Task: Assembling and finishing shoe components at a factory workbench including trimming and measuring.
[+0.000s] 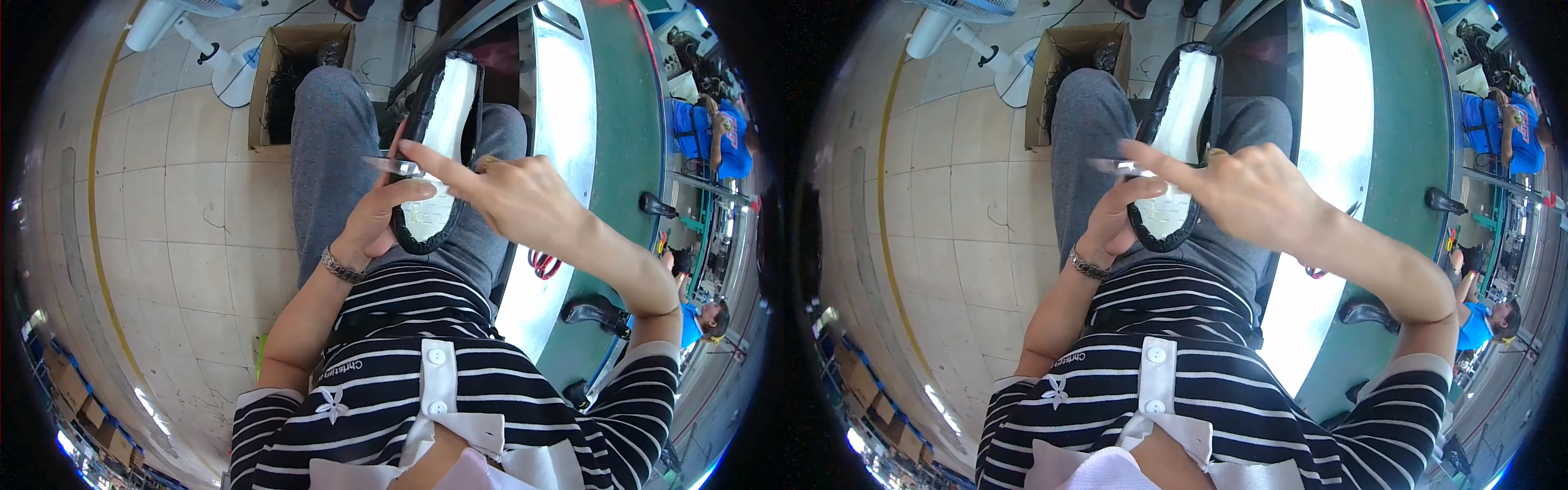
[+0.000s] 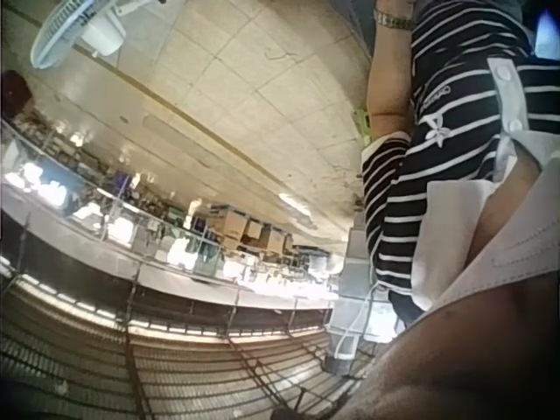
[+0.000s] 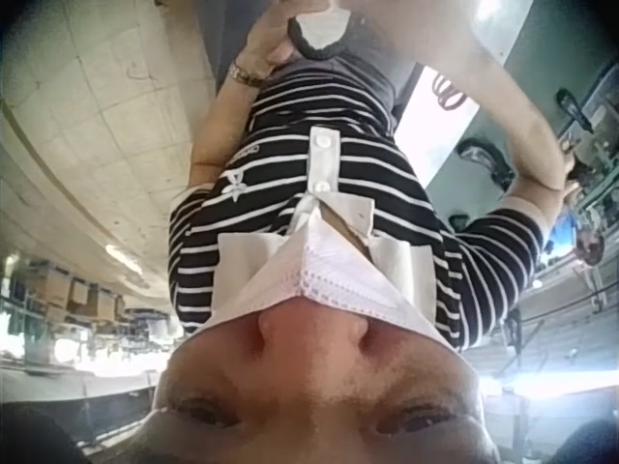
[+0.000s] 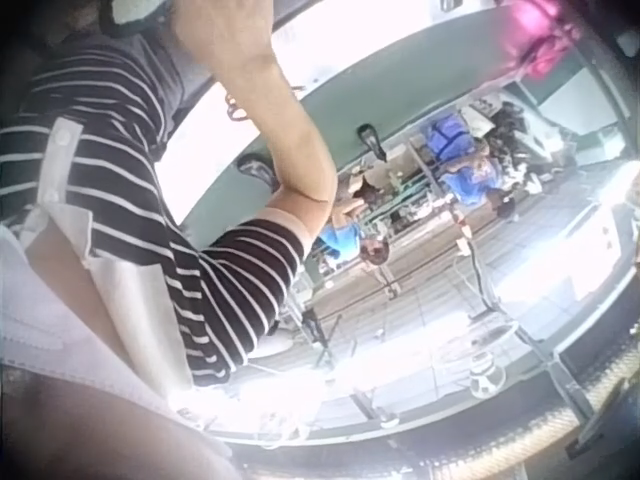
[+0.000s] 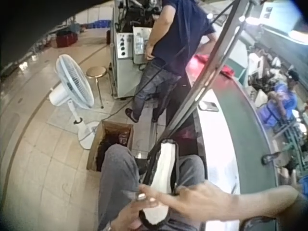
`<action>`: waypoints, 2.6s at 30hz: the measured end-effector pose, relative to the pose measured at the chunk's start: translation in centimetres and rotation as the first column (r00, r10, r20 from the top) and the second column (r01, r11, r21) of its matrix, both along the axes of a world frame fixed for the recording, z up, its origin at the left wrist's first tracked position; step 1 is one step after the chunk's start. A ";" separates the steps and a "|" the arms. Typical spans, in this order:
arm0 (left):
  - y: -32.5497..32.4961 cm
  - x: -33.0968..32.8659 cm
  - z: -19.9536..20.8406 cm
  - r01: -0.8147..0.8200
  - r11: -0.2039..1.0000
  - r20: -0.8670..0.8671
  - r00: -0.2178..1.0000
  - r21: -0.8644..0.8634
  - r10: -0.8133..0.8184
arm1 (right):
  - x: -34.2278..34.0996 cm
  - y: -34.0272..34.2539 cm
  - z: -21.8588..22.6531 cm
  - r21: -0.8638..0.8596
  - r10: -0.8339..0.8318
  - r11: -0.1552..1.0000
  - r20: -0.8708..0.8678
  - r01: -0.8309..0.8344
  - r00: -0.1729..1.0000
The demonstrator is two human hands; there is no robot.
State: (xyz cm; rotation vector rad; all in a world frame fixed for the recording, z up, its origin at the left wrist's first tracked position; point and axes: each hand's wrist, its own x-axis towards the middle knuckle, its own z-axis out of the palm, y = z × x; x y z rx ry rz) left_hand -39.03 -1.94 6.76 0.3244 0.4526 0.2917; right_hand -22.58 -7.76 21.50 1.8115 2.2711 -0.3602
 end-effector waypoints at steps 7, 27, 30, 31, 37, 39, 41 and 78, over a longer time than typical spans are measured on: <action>1.1 -0.3 0.0 0.142 0.980 0.073 0.988 -0.139 -0.133 | 0.3 -0.2 -0.3 0.282 -0.012 0.953 -0.321 0.108 0.947; 1.4 -0.5 0.5 0.107 0.990 -0.011 0.994 -0.096 -0.109 | -0.2 -0.4 -0.9 0.224 -0.016 0.971 -0.276 0.081 0.961; 0.8 -0.3 0.6 -0.002 0.998 -0.051 0.999 -0.060 -0.001 | -0.5 0.2 0.0 -0.072 -0.058 0.995 0.079 0.064 0.995; 0.9 -0.5 0.7 0.002 0.998 -0.053 0.999 -0.062 -0.005 | -0.7 -0.1 0.0 -0.074 -0.062 0.995 0.078 0.068 0.995; 1.1 -1.0 -0.2 0.081 0.997 0.033 0.996 -0.001 -0.081 | -1.1 -0.8 -1.4 -0.083 -0.253 0.966 -0.102 0.245 0.962; 0.6 -1.3 -1.6 0.080 0.997 0.174 0.981 0.011 -0.081 | -0.1 -0.7 -1.5 -0.103 -0.271 0.961 -0.162 0.257 0.949; 0.0 -1.7 -1.9 0.037 0.981 0.229 0.973 -0.192 0.008 | 0.4 -0.8 -0.3 -0.031 -0.209 0.977 -0.321 0.210 0.924; -1.8 -3.0 -4.1 0.358 0.827 -0.280 0.926 0.433 -0.254 | -2.9 -4.0 -1.2 0.007 0.087 0.996 0.016 -0.087 0.996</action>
